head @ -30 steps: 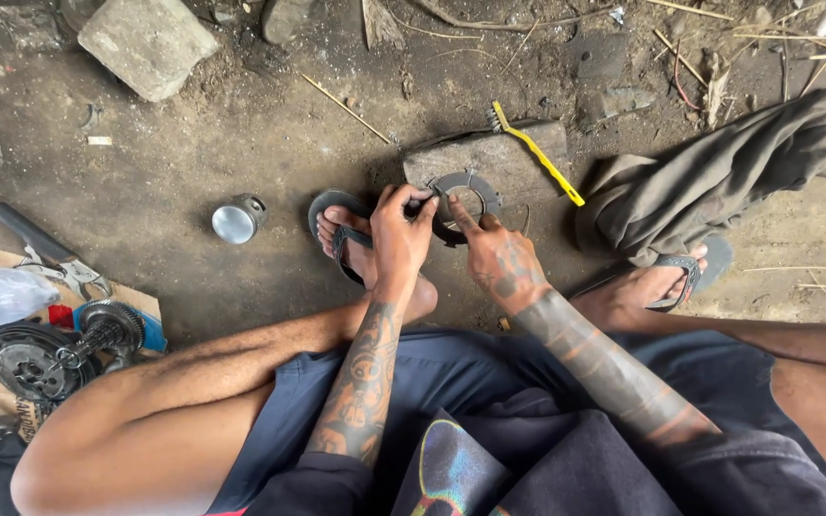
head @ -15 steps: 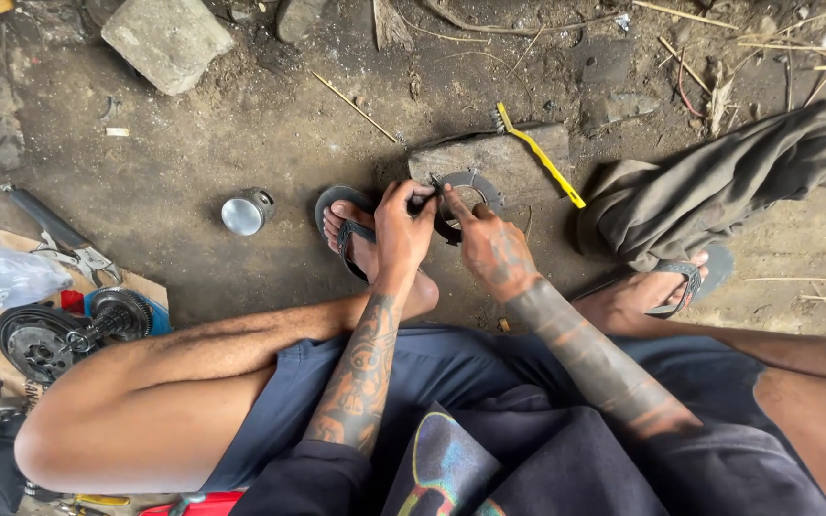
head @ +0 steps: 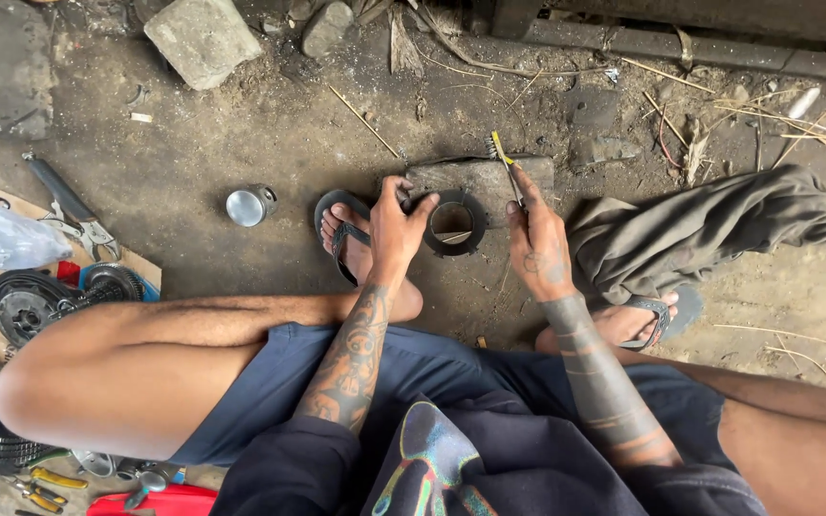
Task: Brushing and cleaning motorcycle clutch plates and housing to remove dirt and debris.
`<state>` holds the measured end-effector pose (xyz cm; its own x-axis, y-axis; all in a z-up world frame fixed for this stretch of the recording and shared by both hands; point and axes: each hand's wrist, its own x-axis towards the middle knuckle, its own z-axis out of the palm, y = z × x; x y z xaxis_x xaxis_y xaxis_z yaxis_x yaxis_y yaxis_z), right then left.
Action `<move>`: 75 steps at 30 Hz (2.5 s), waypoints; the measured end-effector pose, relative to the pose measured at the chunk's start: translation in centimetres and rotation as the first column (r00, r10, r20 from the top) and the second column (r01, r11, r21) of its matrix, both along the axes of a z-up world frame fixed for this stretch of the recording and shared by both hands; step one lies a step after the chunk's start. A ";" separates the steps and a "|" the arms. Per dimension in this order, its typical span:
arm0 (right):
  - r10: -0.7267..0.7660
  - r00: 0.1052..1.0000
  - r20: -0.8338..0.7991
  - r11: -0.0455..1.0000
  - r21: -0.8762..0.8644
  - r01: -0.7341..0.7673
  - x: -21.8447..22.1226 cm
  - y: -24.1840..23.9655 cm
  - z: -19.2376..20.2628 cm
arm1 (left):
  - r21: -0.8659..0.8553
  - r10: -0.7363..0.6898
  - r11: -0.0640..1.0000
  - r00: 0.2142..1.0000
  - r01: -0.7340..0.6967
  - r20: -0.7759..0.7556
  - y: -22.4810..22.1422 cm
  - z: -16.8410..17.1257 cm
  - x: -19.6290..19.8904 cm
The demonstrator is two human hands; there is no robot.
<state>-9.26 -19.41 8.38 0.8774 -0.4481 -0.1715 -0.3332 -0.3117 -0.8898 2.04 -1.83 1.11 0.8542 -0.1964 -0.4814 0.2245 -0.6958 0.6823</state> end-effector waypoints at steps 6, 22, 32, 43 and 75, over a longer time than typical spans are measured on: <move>-0.028 0.993 -0.115 1.000 0.006 0.029 -2.8 -0.3 -6.2 | -0.060 0.217 0.975 0.974 -0.213 0.071 2.0 -4.7 1.4; 0.049 0.950 -0.309 0.998 -0.010 -0.055 -3.1 0.0 -6.4 | -0.021 0.201 0.980 0.979 -0.200 0.036 0.5 -0.2 0.8; 0.085 0.856 -0.511 0.995 -0.007 -0.104 -3.1 1.6 -6.1 | 0.050 0.056 0.997 0.998 -0.056 -0.004 1.3 -0.8 1.1; 0.031 0.865 -0.501 0.999 -0.020 -0.048 -3.4 1.2 -7.0 | 0.010 0.266 0.955 0.838 -0.298 -0.477 2.8 -1.5 -2.4; -0.042 0.999 -0.028 0.872 -0.488 0.023 -0.7 -1.8 -9.7 | 0.085 -0.024 0.996 0.992 0.034 -0.120 1.8 1.3 -1.4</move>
